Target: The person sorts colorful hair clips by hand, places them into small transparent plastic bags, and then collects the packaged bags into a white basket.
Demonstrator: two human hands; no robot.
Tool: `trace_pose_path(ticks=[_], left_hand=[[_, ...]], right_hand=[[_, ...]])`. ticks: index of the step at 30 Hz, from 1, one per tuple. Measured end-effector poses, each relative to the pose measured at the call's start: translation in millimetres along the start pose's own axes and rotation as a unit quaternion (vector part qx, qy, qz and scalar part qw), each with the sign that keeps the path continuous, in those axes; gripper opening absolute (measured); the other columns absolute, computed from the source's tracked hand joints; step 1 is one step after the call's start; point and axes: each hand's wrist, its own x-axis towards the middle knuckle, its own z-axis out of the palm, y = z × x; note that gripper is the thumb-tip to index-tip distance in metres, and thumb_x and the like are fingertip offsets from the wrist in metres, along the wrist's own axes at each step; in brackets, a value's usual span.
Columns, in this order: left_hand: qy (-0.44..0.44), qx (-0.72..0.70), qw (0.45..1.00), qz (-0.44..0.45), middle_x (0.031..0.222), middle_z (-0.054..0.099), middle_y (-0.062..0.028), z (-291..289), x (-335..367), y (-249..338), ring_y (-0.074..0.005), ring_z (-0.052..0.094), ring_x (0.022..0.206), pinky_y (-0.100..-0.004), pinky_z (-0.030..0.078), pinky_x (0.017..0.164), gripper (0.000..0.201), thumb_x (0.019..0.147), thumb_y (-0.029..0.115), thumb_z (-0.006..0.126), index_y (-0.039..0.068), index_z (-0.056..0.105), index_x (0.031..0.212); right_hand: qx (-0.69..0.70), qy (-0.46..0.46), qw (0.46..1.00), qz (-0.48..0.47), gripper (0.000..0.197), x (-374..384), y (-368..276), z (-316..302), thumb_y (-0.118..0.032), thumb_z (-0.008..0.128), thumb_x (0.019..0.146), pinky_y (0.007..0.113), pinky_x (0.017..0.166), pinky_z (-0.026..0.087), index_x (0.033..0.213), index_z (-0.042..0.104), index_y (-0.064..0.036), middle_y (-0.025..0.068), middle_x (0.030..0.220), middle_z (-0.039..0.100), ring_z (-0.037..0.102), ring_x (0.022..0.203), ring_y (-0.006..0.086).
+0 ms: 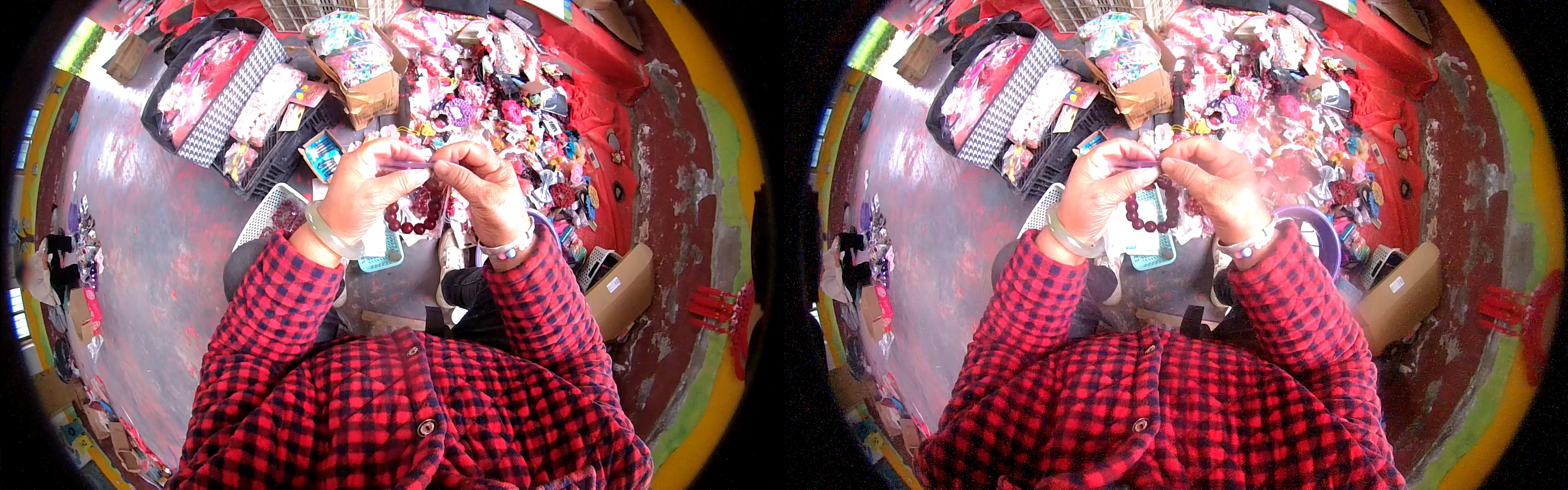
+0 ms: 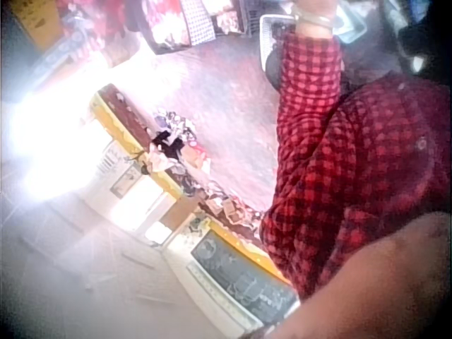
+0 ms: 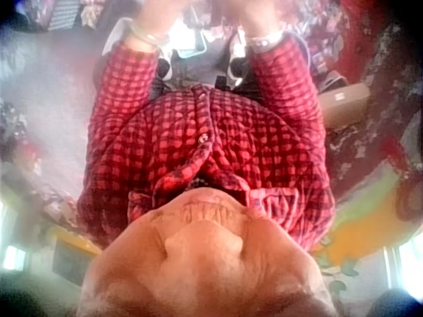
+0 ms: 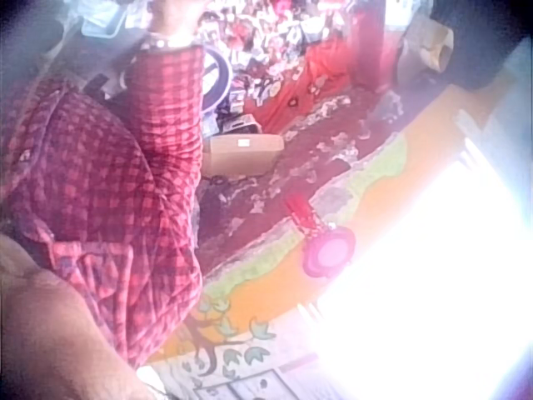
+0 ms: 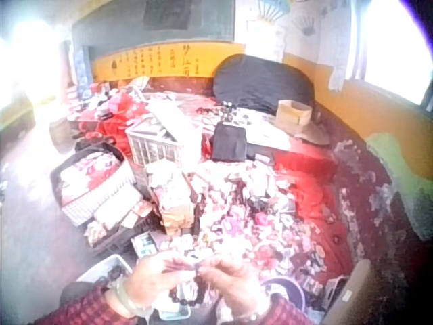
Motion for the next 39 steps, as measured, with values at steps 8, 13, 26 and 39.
trace_pose_path(ticks=[8,13,26,39], left_hand=[[-0.092,0.166,0.981,-0.032,0.083,0.057,-0.0006,-10.9,-0.5,7.9,-0.0069,0.054,0.077,-0.0212,0.044,0.069,0.018,0.076,0.005,0.065,0.002,0.055,0.090],[-0.143,0.153,0.977,-0.044,0.083,0.057,-0.0008,-15.3,-0.6,3.9,-0.0074,0.054,0.077,-0.0221,0.044,0.070,0.020,0.076,0.008,0.066,0.002,0.054,0.090],[-0.224,0.120,0.965,-0.069,0.083,0.057,-0.0011,-16.7,-1.8,11.7,-0.0086,0.055,0.078,-0.0234,0.044,0.072,0.019,0.074,0.004,0.065,0.002,0.054,0.089],[-0.048,0.041,0.997,-0.036,0.084,0.061,-0.0046,-11.2,5.6,5.5,-0.0103,0.058,0.076,-0.0228,0.047,0.070,0.013,0.079,0.005,0.061,0.000,0.060,0.091]], right_hand=[[-0.120,-0.093,0.977,0.152,0.009,1.4,-20.0,-17.2,-0.006,0.063,0.077,0.022,0.066,0.044,0.082,0.064,0.0014,0.0018,0.076,0.063,0.055,0.067,0.0076],[-0.170,-0.148,0.962,0.156,0.008,2.0,-17.0,-19.1,-0.004,0.063,0.075,0.020,0.064,0.044,0.082,0.064,0.0016,0.0006,0.074,0.061,0.055,0.068,0.0061],[-0.120,-0.227,0.948,0.189,0.007,-0.1,-19.2,-16.9,-0.006,0.061,0.077,0.018,0.058,0.041,0.080,0.063,0.0003,-0.0011,0.071,0.060,0.053,0.063,0.0041],[-0.144,-0.046,0.986,0.071,0.010,-2.2,-12.9,-3.4,-0.007,0.064,0.079,0.018,0.062,0.038,0.087,0.061,-0.0008,-0.0028,0.075,0.057,0.049,0.071,0.0040]])
